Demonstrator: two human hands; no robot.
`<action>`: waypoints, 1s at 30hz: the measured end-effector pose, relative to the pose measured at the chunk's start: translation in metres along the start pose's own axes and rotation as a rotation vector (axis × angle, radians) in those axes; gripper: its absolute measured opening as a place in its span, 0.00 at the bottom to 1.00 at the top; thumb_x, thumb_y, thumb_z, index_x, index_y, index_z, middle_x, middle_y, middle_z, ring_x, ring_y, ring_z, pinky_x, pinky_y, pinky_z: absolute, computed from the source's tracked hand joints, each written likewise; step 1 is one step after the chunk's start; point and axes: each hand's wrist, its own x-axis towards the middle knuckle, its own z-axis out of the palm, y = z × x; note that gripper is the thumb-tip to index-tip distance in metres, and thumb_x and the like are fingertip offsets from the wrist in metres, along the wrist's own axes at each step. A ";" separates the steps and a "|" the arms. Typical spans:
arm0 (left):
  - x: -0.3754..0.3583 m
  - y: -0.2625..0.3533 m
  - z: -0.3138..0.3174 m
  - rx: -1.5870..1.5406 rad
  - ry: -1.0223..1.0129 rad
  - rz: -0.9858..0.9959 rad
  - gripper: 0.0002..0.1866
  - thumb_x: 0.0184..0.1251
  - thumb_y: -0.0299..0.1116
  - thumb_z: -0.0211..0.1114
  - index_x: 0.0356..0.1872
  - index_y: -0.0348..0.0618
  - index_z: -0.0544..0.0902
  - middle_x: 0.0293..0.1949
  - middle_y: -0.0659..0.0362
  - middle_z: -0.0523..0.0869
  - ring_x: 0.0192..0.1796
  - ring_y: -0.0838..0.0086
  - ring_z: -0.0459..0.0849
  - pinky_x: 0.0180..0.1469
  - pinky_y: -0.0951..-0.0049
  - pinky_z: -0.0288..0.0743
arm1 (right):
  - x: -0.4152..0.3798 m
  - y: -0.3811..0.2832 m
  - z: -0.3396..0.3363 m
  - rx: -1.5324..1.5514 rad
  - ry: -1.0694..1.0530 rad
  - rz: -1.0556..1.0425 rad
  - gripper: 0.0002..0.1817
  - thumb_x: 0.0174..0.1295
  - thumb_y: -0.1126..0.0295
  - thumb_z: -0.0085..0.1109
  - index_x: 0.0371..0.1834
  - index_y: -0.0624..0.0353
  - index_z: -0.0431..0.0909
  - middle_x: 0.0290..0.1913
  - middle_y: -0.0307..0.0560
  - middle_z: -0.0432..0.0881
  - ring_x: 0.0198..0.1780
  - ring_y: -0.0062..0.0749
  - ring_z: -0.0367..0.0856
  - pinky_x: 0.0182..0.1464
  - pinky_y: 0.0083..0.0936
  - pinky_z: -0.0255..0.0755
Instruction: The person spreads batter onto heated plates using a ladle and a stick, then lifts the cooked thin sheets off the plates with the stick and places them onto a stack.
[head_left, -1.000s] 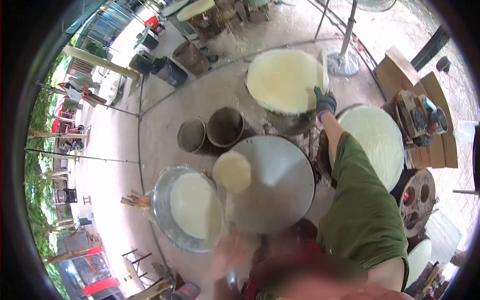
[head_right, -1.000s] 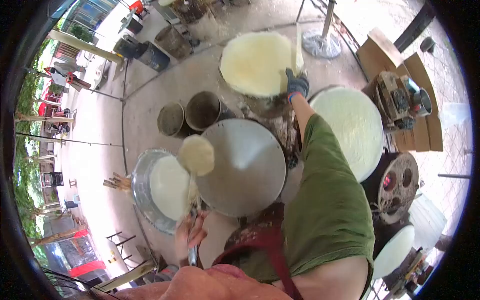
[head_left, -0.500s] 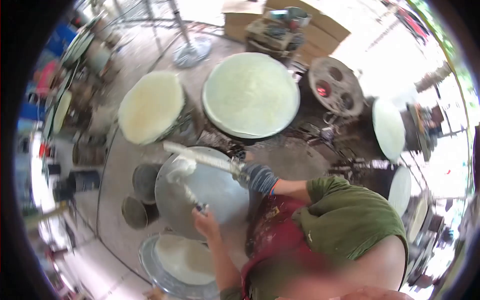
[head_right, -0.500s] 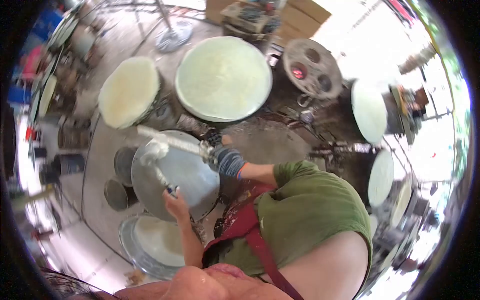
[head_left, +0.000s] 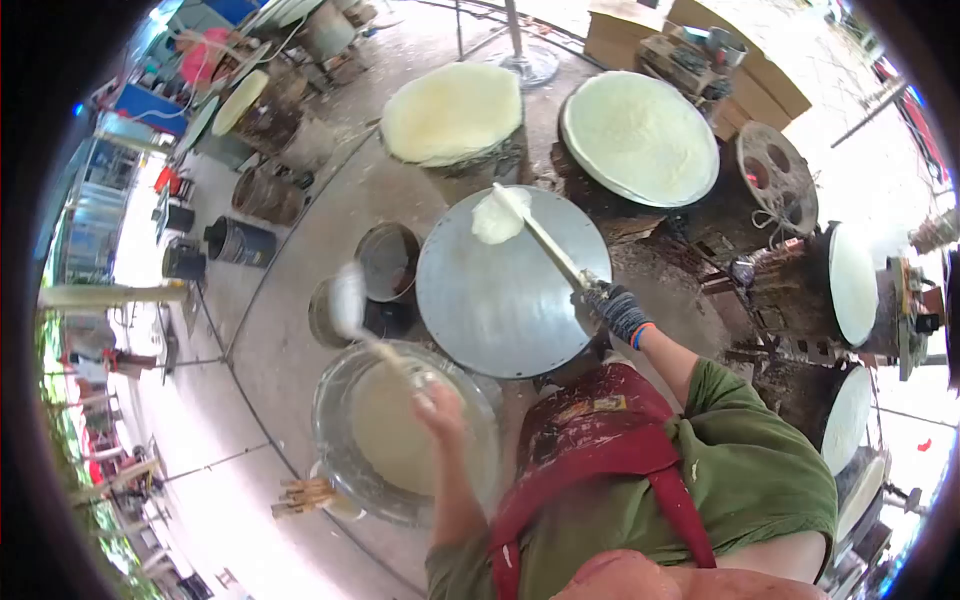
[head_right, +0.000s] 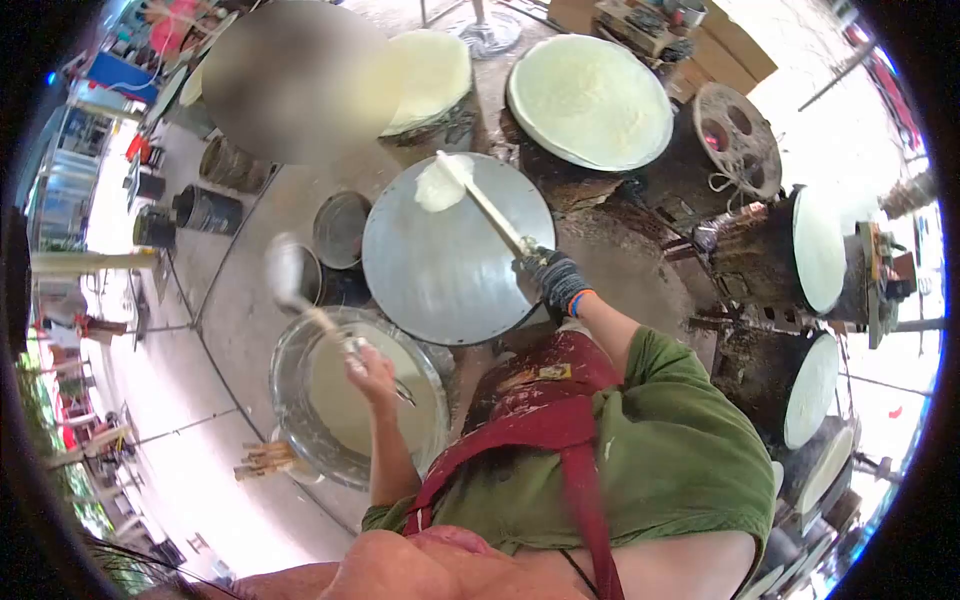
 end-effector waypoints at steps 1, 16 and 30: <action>-0.009 -0.007 -0.006 -0.014 -0.066 -0.083 0.04 0.70 0.28 0.50 0.43 0.43 0.69 0.22 0.67 0.68 0.16 0.85 0.64 0.14 0.84 0.57 | 0.002 -0.006 0.014 -0.037 -0.066 0.148 0.20 0.59 0.56 0.58 0.50 0.55 0.78 0.29 0.42 0.82 0.27 0.26 0.76 0.32 0.23 0.72; -0.101 0.017 -0.027 0.364 0.009 -0.088 0.03 0.69 0.29 0.51 0.38 0.43 0.69 0.18 0.69 0.65 0.14 0.86 0.62 0.13 0.83 0.55 | 0.043 -0.025 0.002 -0.770 -0.122 -0.868 0.12 0.63 0.67 0.44 0.46 0.59 0.70 0.28 0.45 0.79 0.22 0.32 0.76 0.30 0.25 0.76; -0.151 0.073 0.020 0.250 0.192 -0.460 0.08 0.66 0.29 0.53 0.33 0.33 0.73 0.23 0.58 0.73 0.26 0.76 0.70 0.29 0.72 0.66 | 0.145 -0.046 -0.057 -0.232 -0.671 -0.306 0.14 0.65 0.63 0.49 0.47 0.60 0.72 0.30 0.38 0.81 0.27 0.20 0.77 0.30 0.20 0.75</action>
